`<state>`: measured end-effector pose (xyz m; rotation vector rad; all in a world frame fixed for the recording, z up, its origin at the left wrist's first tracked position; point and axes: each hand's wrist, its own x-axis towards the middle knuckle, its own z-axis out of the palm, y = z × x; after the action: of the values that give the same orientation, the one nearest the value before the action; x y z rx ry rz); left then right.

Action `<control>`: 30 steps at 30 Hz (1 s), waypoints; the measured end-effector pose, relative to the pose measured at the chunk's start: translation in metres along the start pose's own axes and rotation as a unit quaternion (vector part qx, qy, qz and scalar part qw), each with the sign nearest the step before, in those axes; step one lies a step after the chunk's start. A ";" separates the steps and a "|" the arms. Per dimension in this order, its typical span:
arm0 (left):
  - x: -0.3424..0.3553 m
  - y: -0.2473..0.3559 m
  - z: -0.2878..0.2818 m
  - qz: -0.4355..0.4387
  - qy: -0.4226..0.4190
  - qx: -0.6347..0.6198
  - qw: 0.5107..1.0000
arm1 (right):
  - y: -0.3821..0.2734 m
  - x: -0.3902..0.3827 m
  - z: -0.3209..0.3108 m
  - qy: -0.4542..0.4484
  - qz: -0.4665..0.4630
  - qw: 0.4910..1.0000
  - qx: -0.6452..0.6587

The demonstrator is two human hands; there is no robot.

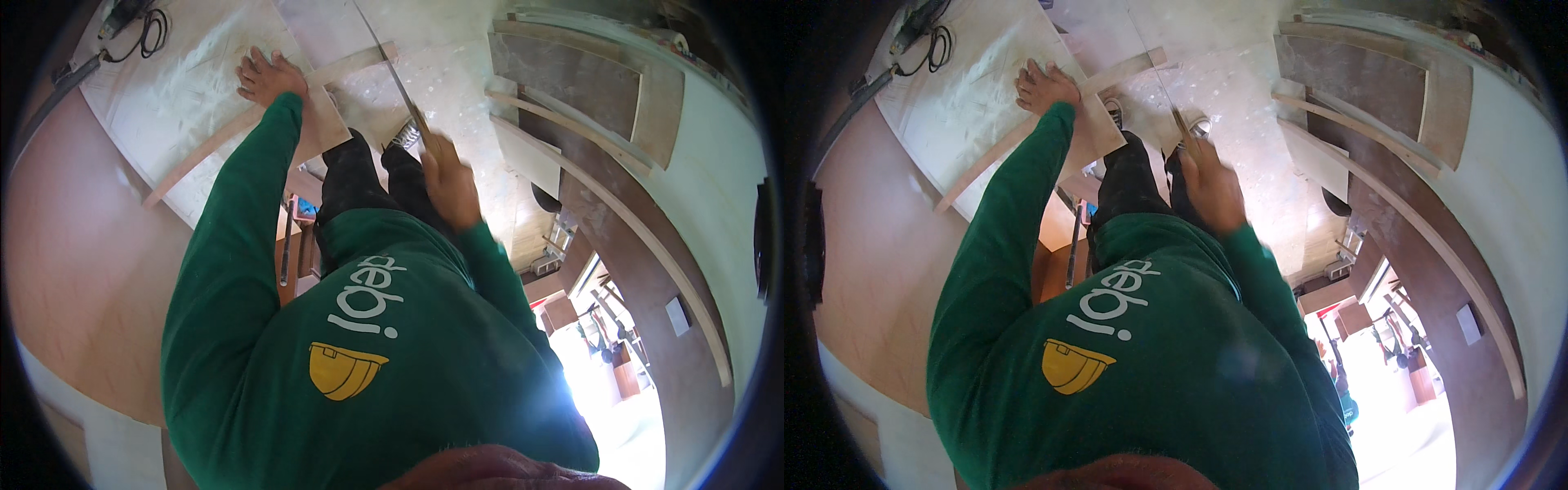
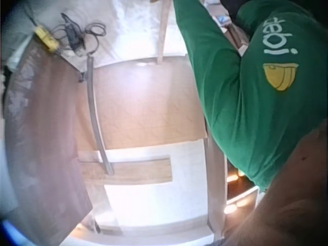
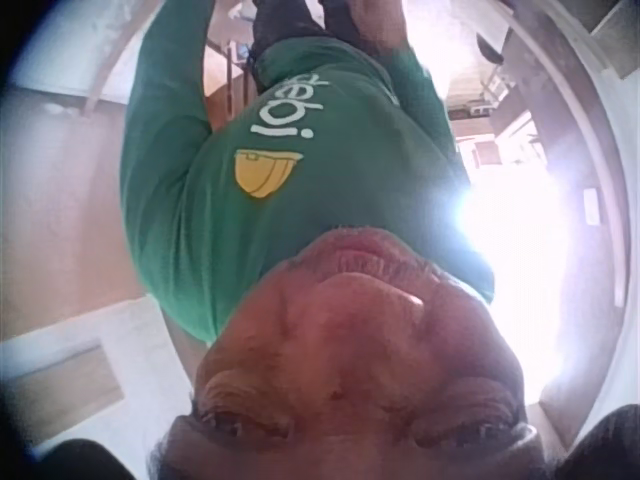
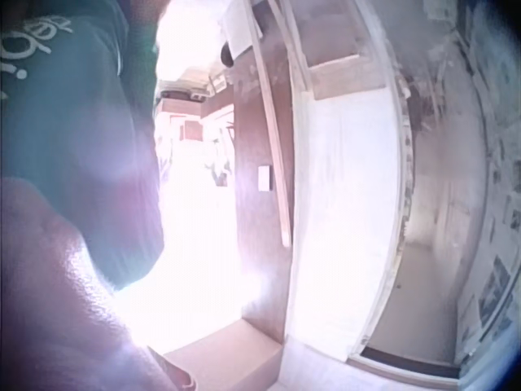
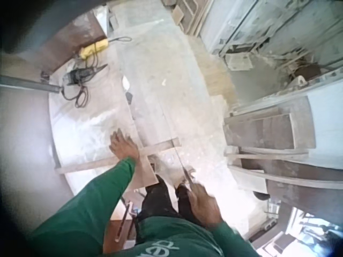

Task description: The person uses a hand saw to cut a long, thin strip of wood on a workbench. They then pick up a small block of wood and a metal square, placing them on the workbench. The person continues to cut another strip of wood and then places the cut pieces on the workbench.

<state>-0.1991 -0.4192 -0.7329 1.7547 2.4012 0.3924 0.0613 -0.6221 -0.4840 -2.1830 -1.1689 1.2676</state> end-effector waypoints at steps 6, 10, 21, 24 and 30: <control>0.001 0.003 0.001 -0.004 -0.008 0.007 1.000 | 0.000 -0.099 -0.043 0.003 0.002 1.000 -0.026; 0.001 0.002 0.005 0.003 0.003 0.027 1.000 | 0.012 0.015 0.012 0.012 -0.015 0.999 -0.038; 0.001 0.011 -0.007 -0.012 -0.021 0.027 0.999 | 0.006 -0.069 -0.027 -0.013 0.036 0.999 0.003; -0.002 0.007 -0.006 0.002 -0.012 0.030 0.999 | 0.015 -0.100 -0.046 -0.006 0.010 1.000 -0.018; 0.000 0.018 -0.010 -0.009 -0.021 0.009 1.000 | 0.030 0.051 0.030 0.026 -0.039 0.999 -0.003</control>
<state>-0.1858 -0.4152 -0.7178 1.7306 2.3960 0.3308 0.0634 -0.6020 -0.5474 -2.1388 -1.2260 1.1686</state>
